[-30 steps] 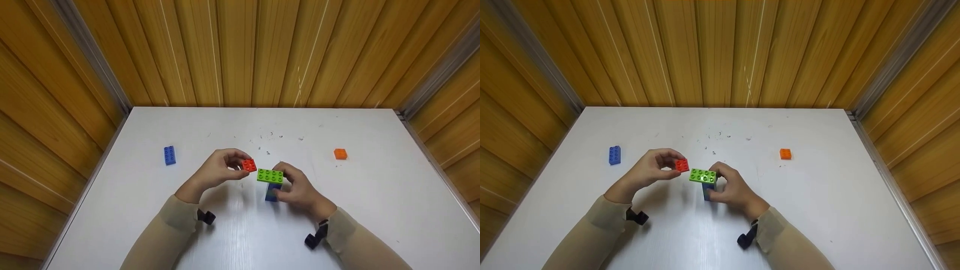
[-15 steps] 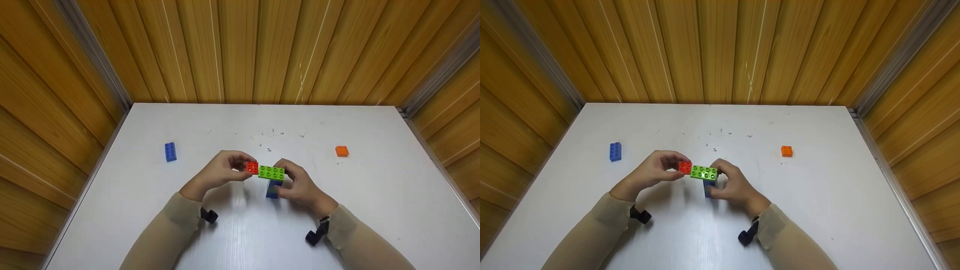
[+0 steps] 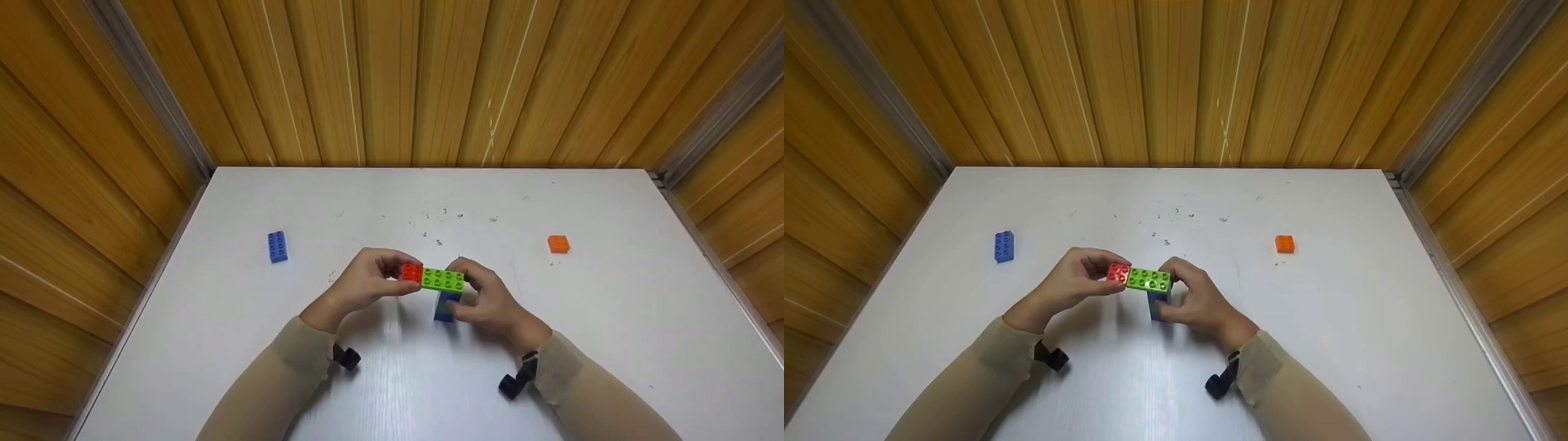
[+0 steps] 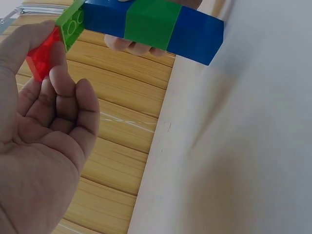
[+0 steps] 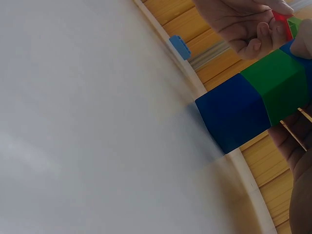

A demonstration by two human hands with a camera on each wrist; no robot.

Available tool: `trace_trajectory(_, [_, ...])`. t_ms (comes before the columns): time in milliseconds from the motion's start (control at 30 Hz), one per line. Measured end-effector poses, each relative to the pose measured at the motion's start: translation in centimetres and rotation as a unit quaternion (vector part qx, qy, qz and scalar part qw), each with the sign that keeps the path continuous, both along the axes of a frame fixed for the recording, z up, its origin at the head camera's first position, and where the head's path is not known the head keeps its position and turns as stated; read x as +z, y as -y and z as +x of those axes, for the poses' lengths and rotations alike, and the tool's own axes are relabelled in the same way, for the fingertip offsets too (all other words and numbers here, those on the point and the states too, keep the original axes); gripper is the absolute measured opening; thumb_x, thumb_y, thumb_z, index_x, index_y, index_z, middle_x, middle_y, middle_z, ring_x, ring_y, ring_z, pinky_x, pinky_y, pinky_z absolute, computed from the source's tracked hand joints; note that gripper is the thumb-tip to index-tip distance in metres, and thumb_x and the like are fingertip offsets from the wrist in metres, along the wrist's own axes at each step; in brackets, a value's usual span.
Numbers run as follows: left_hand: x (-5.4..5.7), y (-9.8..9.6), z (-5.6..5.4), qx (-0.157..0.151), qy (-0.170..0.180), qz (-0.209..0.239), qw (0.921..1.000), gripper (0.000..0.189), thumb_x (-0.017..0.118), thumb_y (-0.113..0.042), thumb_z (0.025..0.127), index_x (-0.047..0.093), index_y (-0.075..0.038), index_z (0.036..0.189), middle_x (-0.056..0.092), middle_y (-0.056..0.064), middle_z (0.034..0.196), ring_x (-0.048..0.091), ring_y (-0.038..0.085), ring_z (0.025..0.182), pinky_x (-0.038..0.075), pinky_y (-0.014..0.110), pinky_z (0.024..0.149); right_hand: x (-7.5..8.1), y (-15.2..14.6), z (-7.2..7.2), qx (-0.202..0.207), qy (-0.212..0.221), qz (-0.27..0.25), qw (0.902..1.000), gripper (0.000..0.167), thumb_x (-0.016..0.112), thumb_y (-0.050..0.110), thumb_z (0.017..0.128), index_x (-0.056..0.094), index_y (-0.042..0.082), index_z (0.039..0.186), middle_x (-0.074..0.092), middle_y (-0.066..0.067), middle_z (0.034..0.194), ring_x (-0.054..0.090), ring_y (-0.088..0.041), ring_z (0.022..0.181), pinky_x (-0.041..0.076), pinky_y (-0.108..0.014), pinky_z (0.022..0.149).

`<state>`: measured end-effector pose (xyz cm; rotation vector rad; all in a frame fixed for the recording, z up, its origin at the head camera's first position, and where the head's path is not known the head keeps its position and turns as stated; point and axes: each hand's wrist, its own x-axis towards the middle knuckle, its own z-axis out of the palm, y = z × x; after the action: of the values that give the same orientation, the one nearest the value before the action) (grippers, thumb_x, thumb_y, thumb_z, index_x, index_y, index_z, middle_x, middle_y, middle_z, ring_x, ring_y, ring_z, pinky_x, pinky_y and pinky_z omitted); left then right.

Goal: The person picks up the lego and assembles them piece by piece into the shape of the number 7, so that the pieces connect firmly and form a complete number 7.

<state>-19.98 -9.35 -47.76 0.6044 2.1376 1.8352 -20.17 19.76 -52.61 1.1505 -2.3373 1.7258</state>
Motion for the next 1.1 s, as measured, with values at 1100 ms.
trace_trajectory(1100, [0.2,0.5,1.5,0.046,0.004,-0.023,0.9987,0.035,0.098,-0.014,0.088,0.088,-0.012,0.121,0.086,0.008,0.115,0.071,0.017,0.096,0.062,0.024,0.082,1.3,0.6,0.2,0.025,-0.036,0.031,0.9986,0.038,0.086,-0.001,0.093,0.08,0.01,0.129,0.081,-0.009,0.125,0.074,-0.011,0.114,0.059,-0.022,0.108])
